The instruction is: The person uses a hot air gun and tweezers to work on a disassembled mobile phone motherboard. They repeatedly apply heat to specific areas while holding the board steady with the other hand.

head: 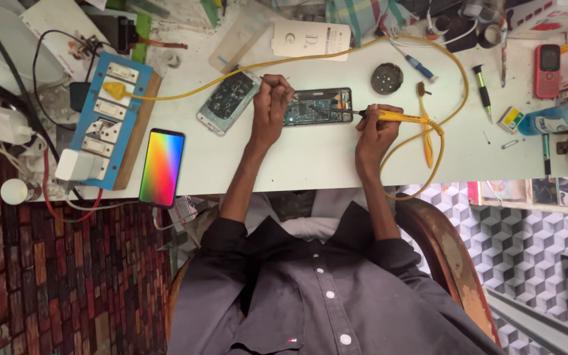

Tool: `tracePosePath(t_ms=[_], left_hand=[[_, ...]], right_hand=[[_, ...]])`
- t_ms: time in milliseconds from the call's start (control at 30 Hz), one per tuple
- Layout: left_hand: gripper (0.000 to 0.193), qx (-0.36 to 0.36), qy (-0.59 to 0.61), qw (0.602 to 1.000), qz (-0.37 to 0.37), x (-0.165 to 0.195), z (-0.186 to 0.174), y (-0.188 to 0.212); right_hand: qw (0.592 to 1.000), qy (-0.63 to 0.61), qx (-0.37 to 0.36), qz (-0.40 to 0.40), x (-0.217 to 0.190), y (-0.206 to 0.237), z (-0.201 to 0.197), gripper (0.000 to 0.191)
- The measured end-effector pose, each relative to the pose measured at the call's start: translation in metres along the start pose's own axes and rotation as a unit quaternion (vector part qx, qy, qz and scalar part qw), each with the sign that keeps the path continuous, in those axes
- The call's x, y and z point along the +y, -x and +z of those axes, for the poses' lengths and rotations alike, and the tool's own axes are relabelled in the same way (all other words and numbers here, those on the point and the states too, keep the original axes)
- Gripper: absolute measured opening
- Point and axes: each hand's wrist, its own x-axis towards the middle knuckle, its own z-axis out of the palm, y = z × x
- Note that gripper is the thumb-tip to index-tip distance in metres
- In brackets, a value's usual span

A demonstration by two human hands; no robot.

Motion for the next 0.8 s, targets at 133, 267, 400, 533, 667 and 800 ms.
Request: tracePosePath(t_ms=[133, 267, 400, 533, 667, 800], left_hand=[[0.019, 0.004, -0.016, 1.0, -0.002, 0.0, 0.001, 0.0], [0.022, 0.016, -0.062, 0.998, 0.022, 0.006, 0.003, 0.001], [0.029, 0.005, -0.11, 0.993, 0.052, 0.009, 0.005, 0.005], [0.025, 0.023, -0.137, 0.99, 0.03, 0.005, 0.004, 0.007], [0.024, 0.015, -0.086, 0.995, 0.056, 0.001, 0.004, 0.01], [0.023, 0.024, -0.096, 0.994, 0.04, 0.0, 0.003, 0.011]], right_hand=[[1.0, -0.01, 0.004, -0.015, 0.0, 0.0, 0.002, 0.012], [0.998, -0.025, 0.046, -0.042, 0.001, 0.002, 0.005, 0.012], [0.996, -0.056, 0.065, -0.032, 0.005, 0.005, 0.0, 0.014], [0.998, -0.053, 0.018, -0.003, 0.013, 0.005, -0.004, 0.014], [0.997, -0.082, 0.011, 0.0, 0.017, 0.007, -0.003, 0.015], [0.995, -0.093, 0.029, -0.002, 0.018, 0.007, 0.0, 0.015]])
